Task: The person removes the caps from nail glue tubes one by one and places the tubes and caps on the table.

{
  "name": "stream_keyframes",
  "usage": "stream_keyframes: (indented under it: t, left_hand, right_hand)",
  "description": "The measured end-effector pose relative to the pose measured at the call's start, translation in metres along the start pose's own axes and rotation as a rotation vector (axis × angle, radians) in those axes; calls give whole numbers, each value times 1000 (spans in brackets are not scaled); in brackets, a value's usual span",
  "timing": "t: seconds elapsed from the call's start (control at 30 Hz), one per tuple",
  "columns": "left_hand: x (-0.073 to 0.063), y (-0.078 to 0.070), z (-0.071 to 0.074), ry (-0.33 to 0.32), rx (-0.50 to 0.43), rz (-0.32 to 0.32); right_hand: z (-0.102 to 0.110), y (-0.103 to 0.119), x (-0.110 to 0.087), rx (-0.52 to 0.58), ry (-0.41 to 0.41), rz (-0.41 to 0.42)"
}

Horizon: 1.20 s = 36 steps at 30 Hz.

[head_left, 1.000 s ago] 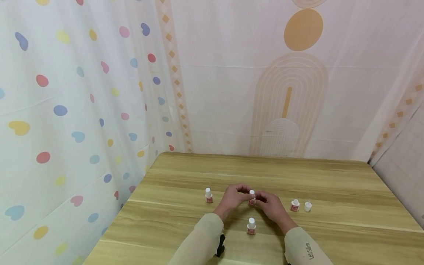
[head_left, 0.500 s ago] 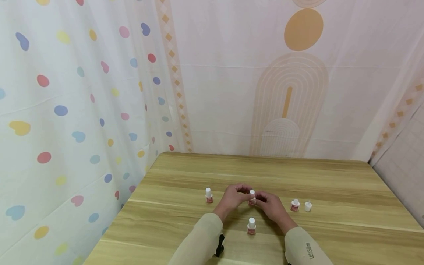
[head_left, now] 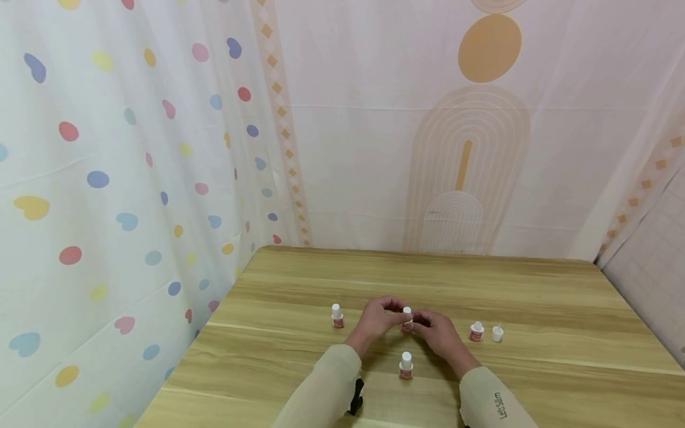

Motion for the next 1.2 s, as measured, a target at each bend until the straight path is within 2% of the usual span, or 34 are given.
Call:
stream_keyframes:
  t: [0.2, 0.63, 1.2]
  left_hand:
    - [0, 0, 0, 13, -2, -12]
    - [0, 0, 1, 21, 7, 23]
    - [0, -1, 1, 18, 17, -5]
  right_hand:
    - [0, 0, -1, 4, -1, -10]
    - [0, 0, -2, -8, -3, -3]
    - [1, 0, -1, -10, -10, 3]
Point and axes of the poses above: each hand's wrist, its own x-axis towards the middle knuckle, its own z-axis out of the back of the hand, y = z × x, the point moved 5 cm from there along x, towards the middle knuckle, and after that the axes turned 10 degrees about y, right-handed, at the moved point
